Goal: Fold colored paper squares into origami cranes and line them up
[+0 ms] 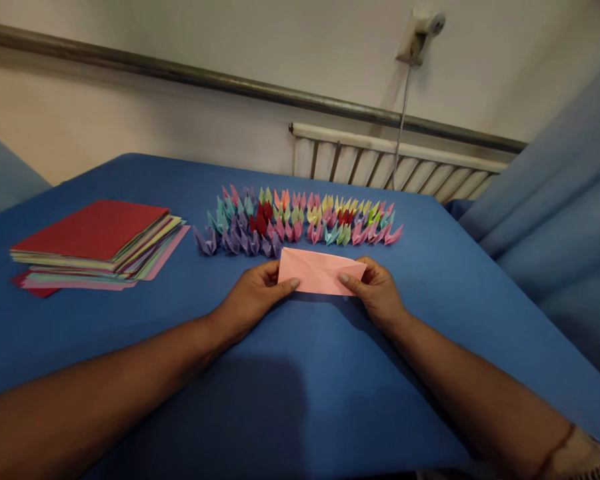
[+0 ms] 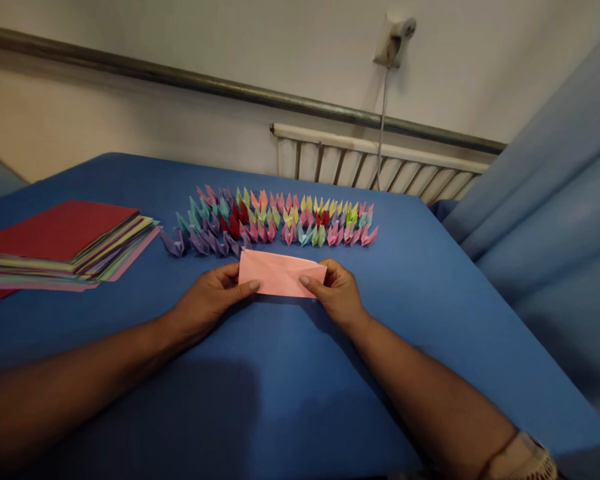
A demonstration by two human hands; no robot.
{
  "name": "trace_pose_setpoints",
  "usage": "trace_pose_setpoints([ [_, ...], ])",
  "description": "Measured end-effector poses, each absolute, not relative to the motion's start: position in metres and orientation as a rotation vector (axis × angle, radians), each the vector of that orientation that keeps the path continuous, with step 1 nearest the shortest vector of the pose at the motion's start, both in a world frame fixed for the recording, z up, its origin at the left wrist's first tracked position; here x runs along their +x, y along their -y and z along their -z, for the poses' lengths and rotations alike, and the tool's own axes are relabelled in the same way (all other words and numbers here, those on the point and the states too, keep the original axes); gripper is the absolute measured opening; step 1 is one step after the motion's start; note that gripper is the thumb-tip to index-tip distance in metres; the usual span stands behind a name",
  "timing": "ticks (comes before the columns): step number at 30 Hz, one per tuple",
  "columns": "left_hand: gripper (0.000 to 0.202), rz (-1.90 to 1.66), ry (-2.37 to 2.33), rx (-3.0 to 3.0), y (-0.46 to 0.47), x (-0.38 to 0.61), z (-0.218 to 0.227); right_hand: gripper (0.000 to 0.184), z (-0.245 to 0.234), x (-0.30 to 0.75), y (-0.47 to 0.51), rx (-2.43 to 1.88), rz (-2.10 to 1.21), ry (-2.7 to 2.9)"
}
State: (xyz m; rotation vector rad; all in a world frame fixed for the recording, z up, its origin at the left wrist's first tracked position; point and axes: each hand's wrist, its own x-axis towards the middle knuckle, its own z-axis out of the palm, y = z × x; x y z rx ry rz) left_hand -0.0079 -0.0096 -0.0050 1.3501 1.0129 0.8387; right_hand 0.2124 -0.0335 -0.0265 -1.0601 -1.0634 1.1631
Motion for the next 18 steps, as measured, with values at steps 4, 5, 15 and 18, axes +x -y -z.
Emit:
trace_pose_setpoints([
  [4,0.026,-0.868,-1.065,1.302,0.0116,-0.0087,0.0012,0.031,0.0266,0.2095,0.0351,-0.893,-1.369,0.956],
  [5,0.026,-0.879,-1.053,1.286,0.0113,-0.0089,0.0015,0.033,0.027,0.2093,0.035,-0.861,-1.433,0.942],
  [15,0.025,-0.935,-0.998,1.203,0.0089,-0.0104,0.0062,0.03,0.031,0.2126,0.0368,-1.014,-1.382,1.131],
  [18,0.024,-0.968,-1.023,1.196,0.0095,-0.01,0.0054,0.027,0.032,0.2119,0.0375,-1.087,-1.307,1.298],
])
